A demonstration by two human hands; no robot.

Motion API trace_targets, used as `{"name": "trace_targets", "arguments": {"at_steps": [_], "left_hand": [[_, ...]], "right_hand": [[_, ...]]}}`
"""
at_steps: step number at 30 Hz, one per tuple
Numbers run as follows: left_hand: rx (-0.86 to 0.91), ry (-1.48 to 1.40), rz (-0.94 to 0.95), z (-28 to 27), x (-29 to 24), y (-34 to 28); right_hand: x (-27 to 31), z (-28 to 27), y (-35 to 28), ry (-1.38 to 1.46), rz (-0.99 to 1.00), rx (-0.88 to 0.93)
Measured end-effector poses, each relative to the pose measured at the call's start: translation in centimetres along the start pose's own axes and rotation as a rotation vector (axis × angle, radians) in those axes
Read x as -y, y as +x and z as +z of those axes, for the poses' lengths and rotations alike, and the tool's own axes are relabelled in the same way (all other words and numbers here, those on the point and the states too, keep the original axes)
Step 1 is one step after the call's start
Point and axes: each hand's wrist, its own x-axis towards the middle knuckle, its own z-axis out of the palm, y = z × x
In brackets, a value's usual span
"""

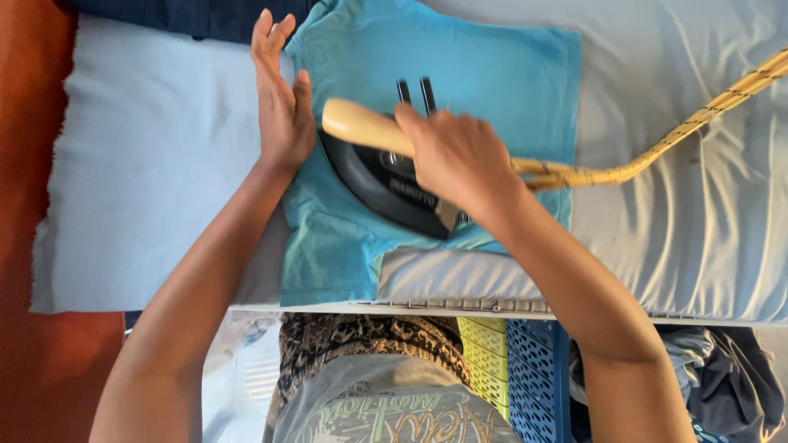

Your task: The person irons a light blue t-shirt on a padded ironing board. They smooth the fabric with their hands, use a steam iron to press the garment, and flip it over to iron the other side. The person finishes by folding the shirt and placing it on a stack of other folded clothes.

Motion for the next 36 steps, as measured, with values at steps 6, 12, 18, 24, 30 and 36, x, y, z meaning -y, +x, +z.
{"name": "trace_targets", "arguments": {"at_steps": [6, 12, 18, 24, 30, 36], "left_hand": [[0.398, 0.578, 0.17, 0.7, -3.8, 0.8], [0.767, 0.753, 0.163, 2.0, -3.6, 0.5], [0.701, 0.892, 0.108, 4.3, -3.5, -0.8], [0.636, 0.736, 0.013, 4.8, -4.6, -2.0], [0.632, 0.794, 0.037, 5.0, -5.8, -1.0], [0.647, 0.806, 0.021, 5.1, -6.1, -1.0]], "right_hand": [[-1.1, -0.9, -5.7, -0.026, 0.131, 0.041], [-7.5, -0.7, -8.1, -0.135, 0.505, 0.099], [-16.8, -1.3, -7.6, -0.216, 0.767, -0.04], [-19.3, -1.2, -8.5, -0.139, 0.806, -0.026], [-12.6, -3.1, -11.3, -0.002, 0.749, 0.194], [-10.0, -1.5, -10.9, -0.134, 0.7, 0.107]]}}
